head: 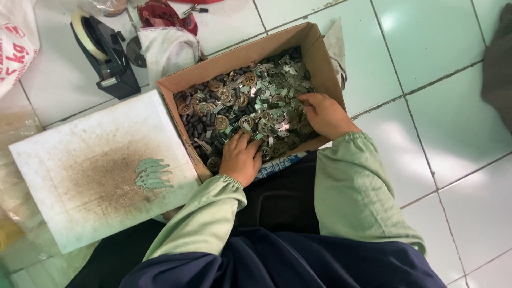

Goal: The person sorts small metal gear-like objects from a box, places them into small plastic bags, and then puts the filled bags into a yellow container.

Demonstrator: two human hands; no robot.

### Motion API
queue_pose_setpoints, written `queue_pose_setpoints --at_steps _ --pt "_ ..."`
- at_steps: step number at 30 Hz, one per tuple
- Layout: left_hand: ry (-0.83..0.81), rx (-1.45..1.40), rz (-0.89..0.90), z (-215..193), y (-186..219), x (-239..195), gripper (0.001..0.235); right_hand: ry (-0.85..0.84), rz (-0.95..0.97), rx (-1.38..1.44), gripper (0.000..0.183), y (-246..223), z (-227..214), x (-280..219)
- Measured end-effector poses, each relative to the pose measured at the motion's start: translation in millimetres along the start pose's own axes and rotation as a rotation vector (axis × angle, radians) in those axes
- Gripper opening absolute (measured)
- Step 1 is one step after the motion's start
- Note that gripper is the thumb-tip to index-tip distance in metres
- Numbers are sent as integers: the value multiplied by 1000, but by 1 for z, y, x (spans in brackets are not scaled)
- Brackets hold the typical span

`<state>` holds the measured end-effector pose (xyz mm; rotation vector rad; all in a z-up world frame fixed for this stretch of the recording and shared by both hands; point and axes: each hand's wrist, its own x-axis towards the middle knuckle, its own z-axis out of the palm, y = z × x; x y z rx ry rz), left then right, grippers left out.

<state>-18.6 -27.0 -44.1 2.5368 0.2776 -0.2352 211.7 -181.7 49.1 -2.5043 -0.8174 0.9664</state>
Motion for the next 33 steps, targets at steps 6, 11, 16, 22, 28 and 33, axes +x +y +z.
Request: queue_pose_setpoints --at_steps 6,11,16,22,28,33 --pt "38 65 138 -15 12 24 37 26 -20 -17 39 27 13 4" --pt "-135 92 127 -25 28 54 47 17 -57 -110 40 23 35 41" --pt "-256 88 62 -11 18 50 54 71 -77 -200 39 37 40 67" --pt "-235 29 56 5 8 46 62 84 -43 -199 47 36 50 93" --pt "-270 -99 13 2 -3 50 62 142 8 -276 65 26 54 125" --pt "-256 -108 15 7 -8 52 60 25 63 -366 73 22 52 134"
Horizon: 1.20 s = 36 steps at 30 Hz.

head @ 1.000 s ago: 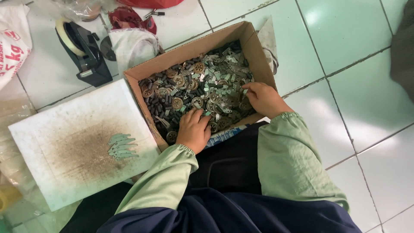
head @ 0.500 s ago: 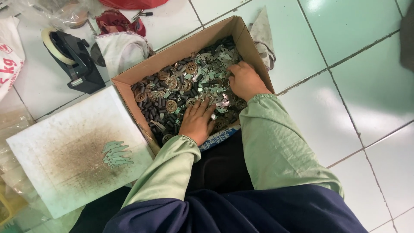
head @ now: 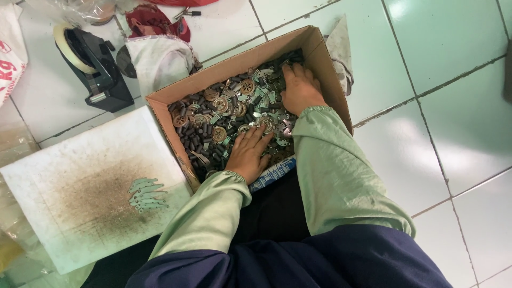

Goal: The person sorts small metal gear-like objects from a box, places them into small plastic bags, and then puts the filled bags into a yellow container.

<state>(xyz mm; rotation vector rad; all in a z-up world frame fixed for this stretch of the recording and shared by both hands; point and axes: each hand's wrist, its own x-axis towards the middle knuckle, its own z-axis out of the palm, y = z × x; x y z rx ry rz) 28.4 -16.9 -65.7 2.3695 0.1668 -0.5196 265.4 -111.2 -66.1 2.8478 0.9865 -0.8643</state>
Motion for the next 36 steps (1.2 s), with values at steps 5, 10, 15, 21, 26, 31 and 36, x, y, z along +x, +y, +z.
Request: queue_pose_setpoints --at_steps 5,10,15,21,26,31,36 --pt "25 14 25 -1 2 -2 60 -138 -43 113 65 -10 -24 -23" --pt "15 31 39 -5 6 -6 63 -307 -132 352 52 -10 -60 -58" --pt "-10 65 34 -7 8 -6 63 -153 -59 427 49 27 -21 -35" --pt "23 102 -15 6 6 -11 57 -220 -77 270 58 4 -8 -40" --pt "13 86 -110 -20 24 -34 47 -308 -146 337 49 -24 -14 -76" --pt "40 75 -148 -15 33 -56 46 -185 -161 393 48 -23 -23 -107" --pt "80 -8 -63 3 45 -93 45 -89 -133 240 42 -15 -11 -119"
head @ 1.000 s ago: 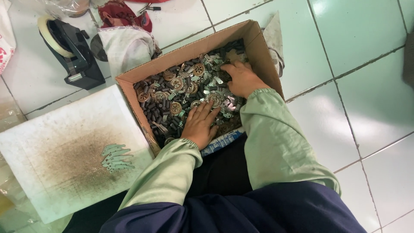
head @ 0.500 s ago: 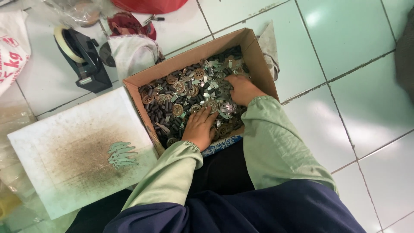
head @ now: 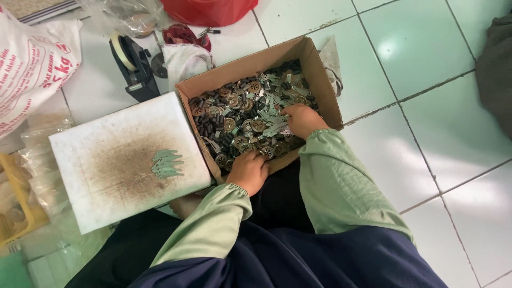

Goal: The person sorts small metal gear-like objects from a box, places them into small plastic bags, and then puts the filled bags into a yellow container.

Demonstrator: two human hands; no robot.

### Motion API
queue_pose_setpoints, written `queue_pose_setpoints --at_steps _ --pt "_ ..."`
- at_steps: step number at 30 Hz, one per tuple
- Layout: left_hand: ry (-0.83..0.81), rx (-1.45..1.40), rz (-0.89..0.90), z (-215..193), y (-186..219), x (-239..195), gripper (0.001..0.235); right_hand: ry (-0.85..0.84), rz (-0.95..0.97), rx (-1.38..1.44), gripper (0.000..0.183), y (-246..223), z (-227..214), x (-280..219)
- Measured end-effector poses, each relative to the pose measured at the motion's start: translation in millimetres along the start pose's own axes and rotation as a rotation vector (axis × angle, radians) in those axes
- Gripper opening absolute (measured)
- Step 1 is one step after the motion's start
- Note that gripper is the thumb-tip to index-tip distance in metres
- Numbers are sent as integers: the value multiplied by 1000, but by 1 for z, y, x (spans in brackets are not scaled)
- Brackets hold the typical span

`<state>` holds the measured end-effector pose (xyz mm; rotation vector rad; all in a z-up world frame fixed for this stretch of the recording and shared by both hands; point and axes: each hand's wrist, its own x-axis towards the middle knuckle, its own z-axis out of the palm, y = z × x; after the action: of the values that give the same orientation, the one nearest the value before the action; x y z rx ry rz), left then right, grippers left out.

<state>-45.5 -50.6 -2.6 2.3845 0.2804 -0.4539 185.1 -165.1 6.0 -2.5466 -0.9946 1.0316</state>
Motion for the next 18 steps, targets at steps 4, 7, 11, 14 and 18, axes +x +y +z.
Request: queue_pose_setpoints --at_steps 4,7,11,14,18 --pt "42 -14 -2 -14 11 -20 44 -35 -70 -174 41 -13 19 0" --pt "24 -48 -19 -18 7 -25 44 -15 -132 -276 42 -27 31 7" --pt "20 -140 -101 -18 7 -32 45 55 -222 -488 23 -24 52 22" --pt "41 -158 -133 -22 9 -37 43 89 -265 -509 15 -28 50 16" --pt "53 -172 -195 -18 6 -37 43 62 -259 -392 23 -37 40 -3"
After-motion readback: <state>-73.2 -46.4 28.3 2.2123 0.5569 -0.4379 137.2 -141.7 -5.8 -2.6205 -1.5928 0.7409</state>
